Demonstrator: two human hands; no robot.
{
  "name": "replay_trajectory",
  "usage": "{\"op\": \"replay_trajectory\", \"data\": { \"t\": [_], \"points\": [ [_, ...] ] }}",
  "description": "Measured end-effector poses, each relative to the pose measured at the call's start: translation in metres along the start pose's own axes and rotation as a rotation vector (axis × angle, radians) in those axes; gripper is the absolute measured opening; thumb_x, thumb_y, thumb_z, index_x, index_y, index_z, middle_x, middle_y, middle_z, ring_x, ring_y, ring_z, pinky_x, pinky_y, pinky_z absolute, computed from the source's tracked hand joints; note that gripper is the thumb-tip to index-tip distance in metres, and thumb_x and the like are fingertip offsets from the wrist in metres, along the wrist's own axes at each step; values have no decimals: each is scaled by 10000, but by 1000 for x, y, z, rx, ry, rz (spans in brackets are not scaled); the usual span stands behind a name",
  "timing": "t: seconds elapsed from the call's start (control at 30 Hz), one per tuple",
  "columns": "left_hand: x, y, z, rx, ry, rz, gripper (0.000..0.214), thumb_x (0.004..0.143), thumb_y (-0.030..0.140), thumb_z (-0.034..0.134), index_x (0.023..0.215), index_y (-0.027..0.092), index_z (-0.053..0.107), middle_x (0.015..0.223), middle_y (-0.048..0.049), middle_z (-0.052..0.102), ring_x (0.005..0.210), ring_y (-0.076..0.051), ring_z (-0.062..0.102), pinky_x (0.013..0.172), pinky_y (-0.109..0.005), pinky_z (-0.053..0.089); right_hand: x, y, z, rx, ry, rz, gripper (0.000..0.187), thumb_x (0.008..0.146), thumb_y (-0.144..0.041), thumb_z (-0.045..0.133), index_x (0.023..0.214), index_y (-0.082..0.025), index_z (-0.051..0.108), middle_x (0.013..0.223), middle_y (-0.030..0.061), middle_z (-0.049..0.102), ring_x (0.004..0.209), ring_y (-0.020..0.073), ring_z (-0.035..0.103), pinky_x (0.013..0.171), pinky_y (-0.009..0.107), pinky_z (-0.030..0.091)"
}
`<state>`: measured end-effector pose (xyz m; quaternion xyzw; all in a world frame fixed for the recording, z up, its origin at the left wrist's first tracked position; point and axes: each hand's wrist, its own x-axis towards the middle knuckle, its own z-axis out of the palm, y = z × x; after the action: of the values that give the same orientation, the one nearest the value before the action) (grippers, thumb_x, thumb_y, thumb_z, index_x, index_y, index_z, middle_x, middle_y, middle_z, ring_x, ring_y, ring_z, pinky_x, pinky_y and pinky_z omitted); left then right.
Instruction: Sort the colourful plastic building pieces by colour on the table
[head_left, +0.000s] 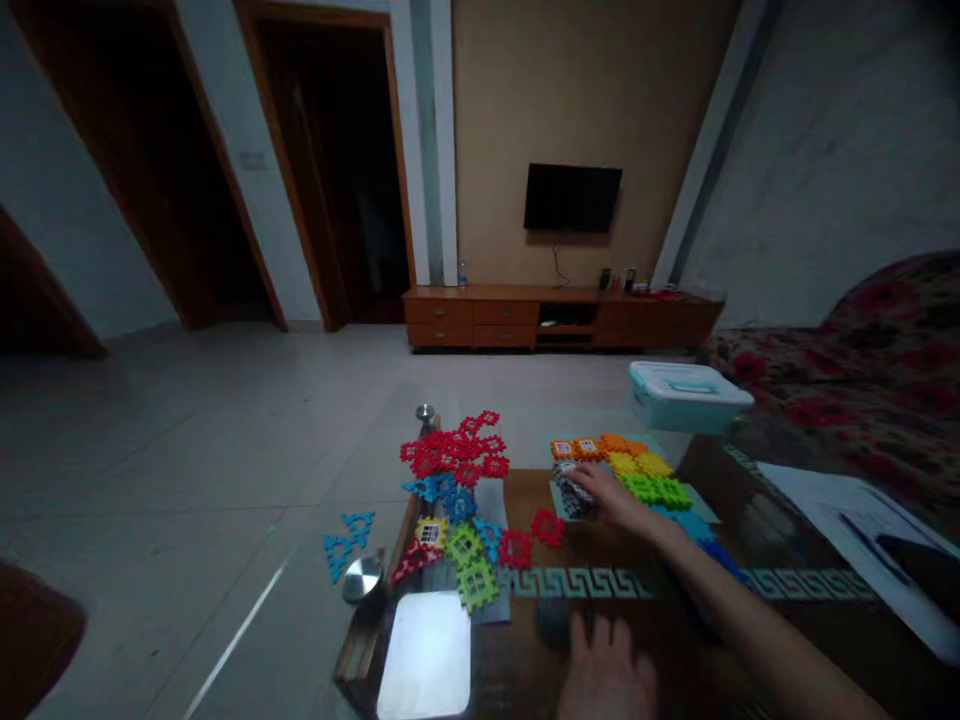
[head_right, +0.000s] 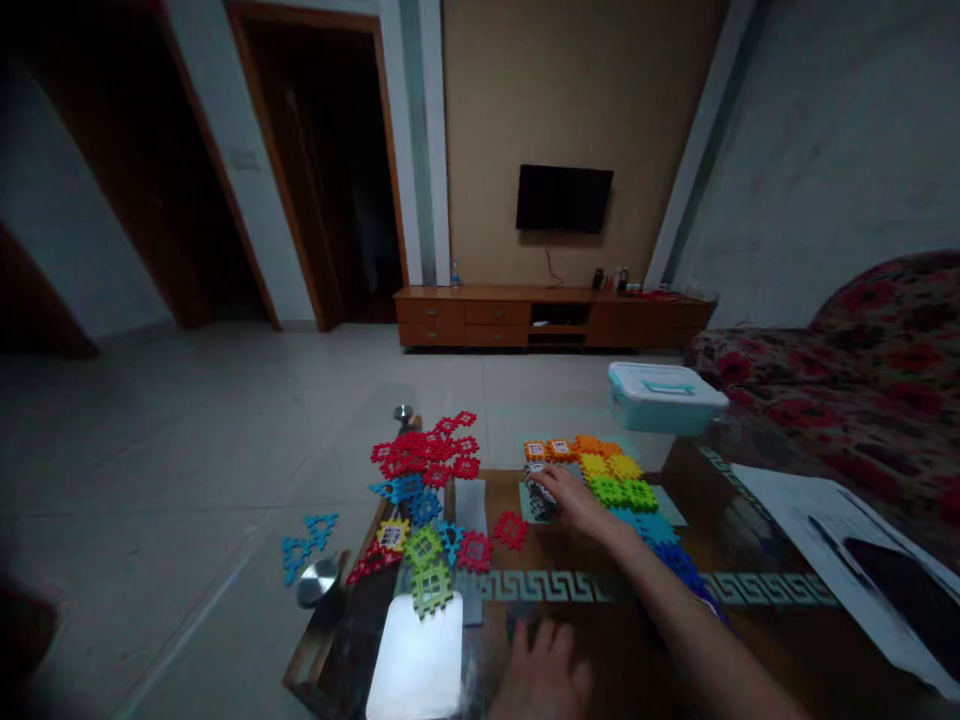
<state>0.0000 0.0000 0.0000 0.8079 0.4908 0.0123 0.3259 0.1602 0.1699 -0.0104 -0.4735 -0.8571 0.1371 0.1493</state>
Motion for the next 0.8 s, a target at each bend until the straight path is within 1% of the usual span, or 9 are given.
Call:
{"op": "replay_trajectory", "data": {
  "t": [0.17,0.2,0.27,0.33,0.4,0.47,0.57,0.67,0.8],
  "points": [
    [0,-2,16,48,52,40,334,946,215,399,1109,168,686,1267,-142,608,1263,-307,469,1103,-588,293,-13,5,2,-73,67,282,666,679,-111,660,1329,-155,524,1270,160,556,1180,300,515,1016,407,381],
    [1,-2,18,64,65,53,328,941,214,404,1095,173,690,1243,-138,617,1244,-304,476,1096,-578,297,-16,5,3,-92,67,336,623,703,-151,672,1311,-146,537,1238,165,571,1156,305,531,999,404,392],
    [2,-4,20,95,99,63,317,928,208,413,1057,183,701,1203,-128,628,1208,-297,487,1070,-552,320,-21,3,6,-114,57,399,527,738,-195,671,1253,-142,574,1185,164,596,1118,307,556,966,393,409],
    [2,-4,21,131,114,57,311,916,191,419,1034,184,707,1179,-125,634,1166,-289,504,1038,-535,349,-23,1,10,-118,48,410,437,754,-189,652,1187,-150,605,1152,152,614,1095,297,571,942,377,417],
    [2,-5,22,174,122,62,311,910,165,422,1036,180,706,1158,-124,641,1119,-278,527,1012,-534,380,-24,-2,14,-110,54,403,394,757,-160,624,1151,-158,613,1142,138,626,1081,280,581,932,362,419],
    [1,-5,23,209,127,86,306,912,157,426,1036,177,705,1142,-122,648,1092,-273,543,997,-541,400,-24,-4,16,-100,73,403,424,740,-123,607,1163,-157,600,1156,132,630,1083,268,584,926,350,419],
    [2,-8,28,225,144,108,285,919,183,438,1009,188,709,1145,-114,654,1105,-277,541,1001,-538,397,-22,-5,19,-87,98,413,474,719,-84,590,1190,-139,576,1188,142,625,1111,264,578,930,335,419],
    [2,-10,30,210,145,104,289,925,198,433,1030,192,702,1182,-118,642,1133,-284,527,1015,-542,376,-21,-5,21,-91,113,426,466,727,-70,570,1189,-127,569,1198,155,620,1126,265,573,939,329,418],
    [2,-9,30,206,110,103,294,927,184,426,1048,176,694,1213,-135,628,1136,-288,534,1019,-565,374,-20,-6,25,-96,139,415,453,750,-73,556,1202,-114,559,1195,165,619,1124,266,574,946,329,418]
  ]
}}
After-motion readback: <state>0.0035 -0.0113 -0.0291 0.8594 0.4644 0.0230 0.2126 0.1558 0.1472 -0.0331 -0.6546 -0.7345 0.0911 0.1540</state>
